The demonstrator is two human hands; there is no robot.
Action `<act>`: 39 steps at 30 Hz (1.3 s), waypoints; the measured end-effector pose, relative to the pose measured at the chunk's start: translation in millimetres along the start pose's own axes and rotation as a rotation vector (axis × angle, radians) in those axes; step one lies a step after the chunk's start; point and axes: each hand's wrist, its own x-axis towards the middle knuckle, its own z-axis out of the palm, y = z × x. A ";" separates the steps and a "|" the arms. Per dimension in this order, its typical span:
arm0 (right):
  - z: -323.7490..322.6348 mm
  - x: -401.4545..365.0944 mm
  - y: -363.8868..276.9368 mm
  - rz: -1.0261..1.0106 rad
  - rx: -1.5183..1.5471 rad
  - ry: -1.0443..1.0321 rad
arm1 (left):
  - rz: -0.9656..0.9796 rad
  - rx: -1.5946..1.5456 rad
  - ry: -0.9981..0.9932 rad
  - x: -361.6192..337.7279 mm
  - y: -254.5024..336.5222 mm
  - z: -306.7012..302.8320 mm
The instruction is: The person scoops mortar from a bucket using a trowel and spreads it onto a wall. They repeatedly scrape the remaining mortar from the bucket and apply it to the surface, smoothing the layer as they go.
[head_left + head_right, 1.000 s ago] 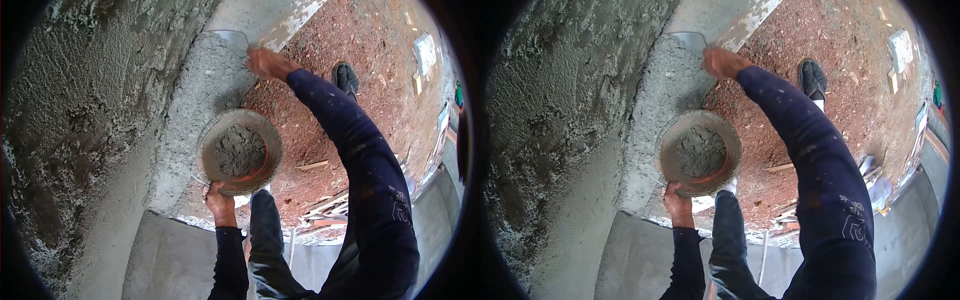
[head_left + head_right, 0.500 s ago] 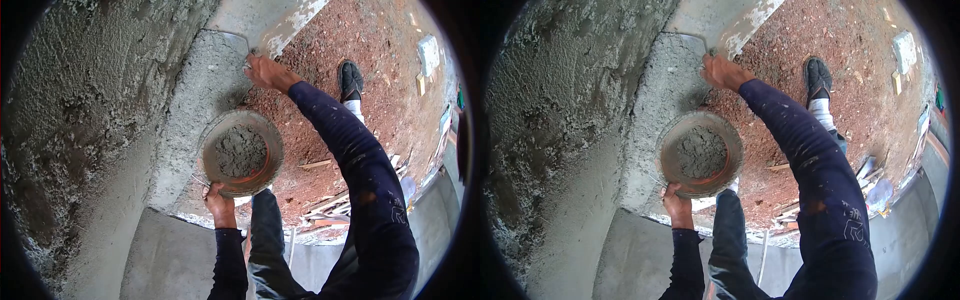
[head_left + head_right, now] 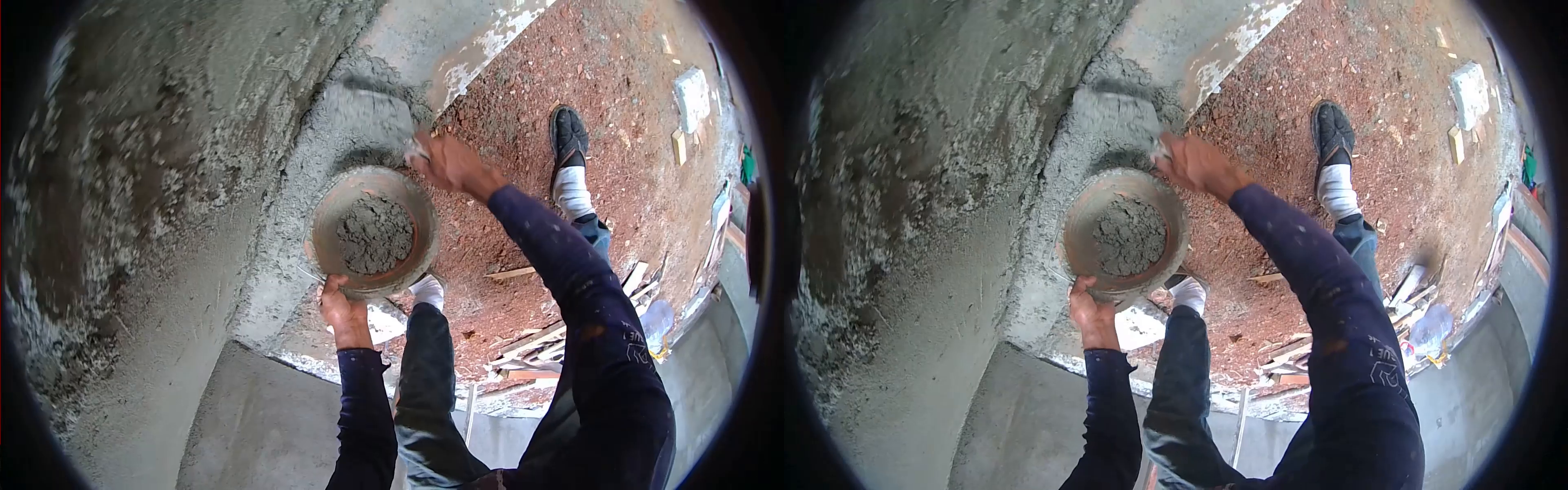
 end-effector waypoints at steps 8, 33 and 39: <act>-9.7 -95.9 -108.5 -0.057 -0.043 -0.228 | -0.024 -0.055 -0.108 41.0 29.8 -9.1; 149.5 -51.9 -41.6 0.331 0.004 0.378 | 0.310 0.056 0.092 98.8 -1.6 -212.1; 101.5 -17.9 -10.0 -0.020 -0.191 0.687 | 0.317 -0.071 0.152 117.0 -10.0 -225.0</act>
